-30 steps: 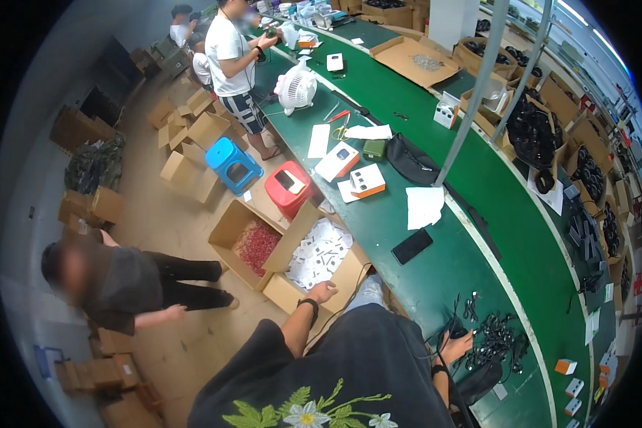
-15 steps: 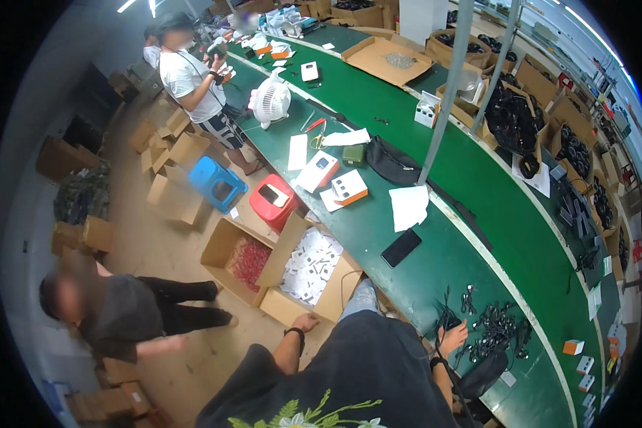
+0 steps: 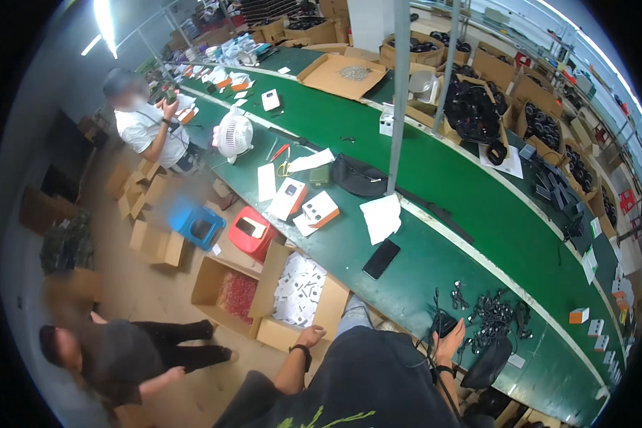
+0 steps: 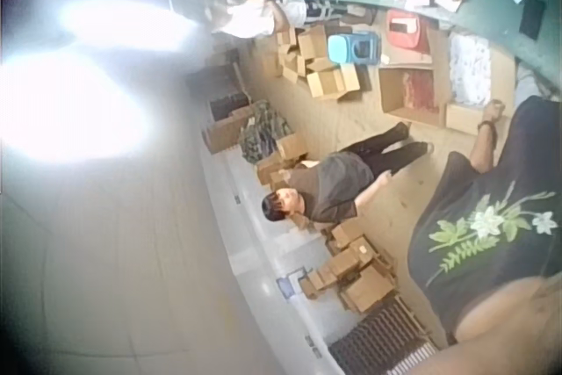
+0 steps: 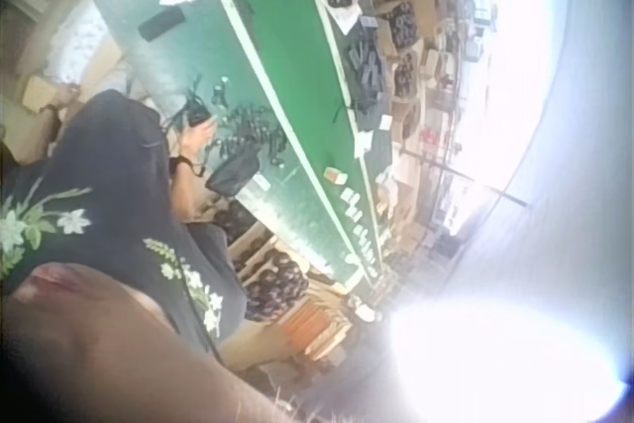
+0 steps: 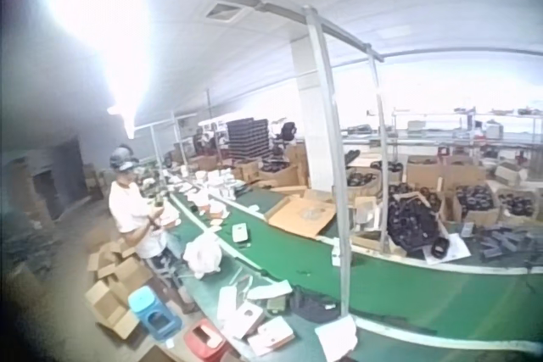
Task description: Packing electronic devices, chargers, and cables into white product boxes on an assembly line.
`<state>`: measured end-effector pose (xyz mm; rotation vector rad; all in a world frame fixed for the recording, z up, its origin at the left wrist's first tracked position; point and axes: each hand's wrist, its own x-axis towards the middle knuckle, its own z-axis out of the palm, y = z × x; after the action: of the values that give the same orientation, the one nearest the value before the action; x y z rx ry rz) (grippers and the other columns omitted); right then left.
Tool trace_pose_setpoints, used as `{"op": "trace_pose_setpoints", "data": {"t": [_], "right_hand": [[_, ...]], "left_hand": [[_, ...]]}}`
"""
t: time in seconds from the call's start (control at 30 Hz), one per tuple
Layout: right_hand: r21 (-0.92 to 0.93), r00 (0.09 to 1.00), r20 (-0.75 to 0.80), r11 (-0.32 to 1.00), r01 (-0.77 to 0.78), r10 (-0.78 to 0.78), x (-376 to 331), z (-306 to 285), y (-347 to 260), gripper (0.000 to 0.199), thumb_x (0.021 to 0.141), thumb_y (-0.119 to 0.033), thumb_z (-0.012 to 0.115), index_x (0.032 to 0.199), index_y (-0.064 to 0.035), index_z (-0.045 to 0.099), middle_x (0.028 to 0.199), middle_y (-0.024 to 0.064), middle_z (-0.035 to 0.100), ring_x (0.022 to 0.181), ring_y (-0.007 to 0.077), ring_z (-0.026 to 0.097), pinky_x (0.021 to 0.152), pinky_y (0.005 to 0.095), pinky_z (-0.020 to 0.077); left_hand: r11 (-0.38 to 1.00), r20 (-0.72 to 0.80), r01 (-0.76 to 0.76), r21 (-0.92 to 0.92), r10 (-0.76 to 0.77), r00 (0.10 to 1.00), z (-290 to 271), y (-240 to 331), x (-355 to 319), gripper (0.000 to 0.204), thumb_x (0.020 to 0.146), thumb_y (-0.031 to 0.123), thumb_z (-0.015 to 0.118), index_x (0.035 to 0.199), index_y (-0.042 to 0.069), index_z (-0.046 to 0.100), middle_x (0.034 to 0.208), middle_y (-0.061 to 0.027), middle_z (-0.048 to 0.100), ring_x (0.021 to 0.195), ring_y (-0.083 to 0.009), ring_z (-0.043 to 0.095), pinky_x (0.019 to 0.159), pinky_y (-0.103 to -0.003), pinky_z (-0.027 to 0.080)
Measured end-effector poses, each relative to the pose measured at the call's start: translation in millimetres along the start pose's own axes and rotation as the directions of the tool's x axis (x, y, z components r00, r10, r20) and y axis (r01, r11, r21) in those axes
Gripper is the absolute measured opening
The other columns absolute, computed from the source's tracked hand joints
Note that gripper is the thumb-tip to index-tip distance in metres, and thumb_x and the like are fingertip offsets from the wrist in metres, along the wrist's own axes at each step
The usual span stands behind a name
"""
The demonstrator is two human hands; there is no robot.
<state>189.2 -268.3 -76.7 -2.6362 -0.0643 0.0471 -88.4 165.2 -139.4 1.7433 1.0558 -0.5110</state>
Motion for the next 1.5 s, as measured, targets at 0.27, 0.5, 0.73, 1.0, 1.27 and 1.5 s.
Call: {"op": "trace_pose_setpoints", "data": {"t": [0.27,0.5,0.73,1.0,1.27,1.5], "right_hand": [[0.027,0.999,0.034,0.999,-0.02,0.019,-10.4,0.2,22.4,0.115,0.077,-0.007,0.094,0.169,-0.0009,0.025,0.168,0.0244,0.037,0.155,0.0458,0.035,0.129,0.0533,0.0303],[-0.023,0.994,0.088,0.997,-0.07,0.072,-7.5,-3.4,15.6,0.109,0.082,-0.009,0.089,0.17,-0.0036,0.026,0.168,0.0221,0.039,0.155,0.0444,0.036,0.13,0.0537,0.0273],[-0.007,0.994,0.089,0.998,-0.068,0.068,-6.5,-7.3,16.1,0.103,0.083,-0.009,0.089,0.168,-0.0054,0.03,0.165,0.0218,0.042,0.154,0.0427,0.038,0.129,0.0545,0.0283],[0.002,0.993,0.098,0.998,-0.07,0.07,-6.1,-9.8,19.0,0.102,0.084,-0.011,0.088,0.168,-0.0063,0.031,0.164,0.0212,0.043,0.153,0.0427,0.039,0.128,0.0554,0.0286],[0.018,0.995,0.089,0.999,-0.045,0.043,-6.5,-10.1,19.5,0.104,0.082,-0.012,0.089,0.168,-0.0057,0.031,0.163,0.0219,0.044,0.152,0.0431,0.039,0.128,0.0552,0.028],[-0.009,0.998,0.059,0.999,-0.035,0.035,-6.4,-9.4,19.9,0.104,0.084,-0.012,0.091,0.169,-0.0085,0.032,0.163,0.0188,0.045,0.152,0.0403,0.042,0.125,0.0542,0.0325]], "left_hand": [[0.992,0.037,0.005,0.123,-0.01,0.999,-3.6,-2.0,5.2,0.062,0.094,0.05,0.075,0.134,0.003,0.074,0.118,-0.0263,0.079,0.116,-0.0373,0.075,0.103,-0.043,0.056],[0.993,-0.002,-0.013,0.121,0.013,1.0,4.4,-11.8,8.8,0.058,0.094,0.05,0.075,0.131,0.005,0.076,0.115,-0.0257,0.08,0.116,-0.0385,0.075,0.103,-0.044,0.057],[0.997,0.045,0.02,0.069,-0.023,0.999,22.6,-2.7,6.9,0.058,0.095,0.049,0.076,0.134,0.006,0.075,0.122,-0.0255,0.078,0.118,-0.0356,0.075,0.105,-0.043,0.056],[0.987,0.078,0.05,0.155,-0.063,0.995,24.1,13.2,-1.1,0.061,0.096,0.049,0.075,0.139,0.007,0.072,0.124,-0.0252,0.078,0.12,-0.035,0.074,0.107,-0.042,0.055],[0.985,0.093,0.033,0.172,-0.05,0.994,15.8,17.5,5.5,0.061,0.095,0.05,0.075,0.138,0.006,0.073,0.123,-0.025,0.078,0.12,-0.0357,0.074,0.107,-0.043,0.055],[0.983,0.084,0.009,0.181,-0.025,0.996,17.9,29.2,5.3,0.062,0.095,0.05,0.075,0.139,0.006,0.072,0.124,-0.0256,0.078,0.12,-0.036,0.074,0.107,-0.043,0.055]]}}
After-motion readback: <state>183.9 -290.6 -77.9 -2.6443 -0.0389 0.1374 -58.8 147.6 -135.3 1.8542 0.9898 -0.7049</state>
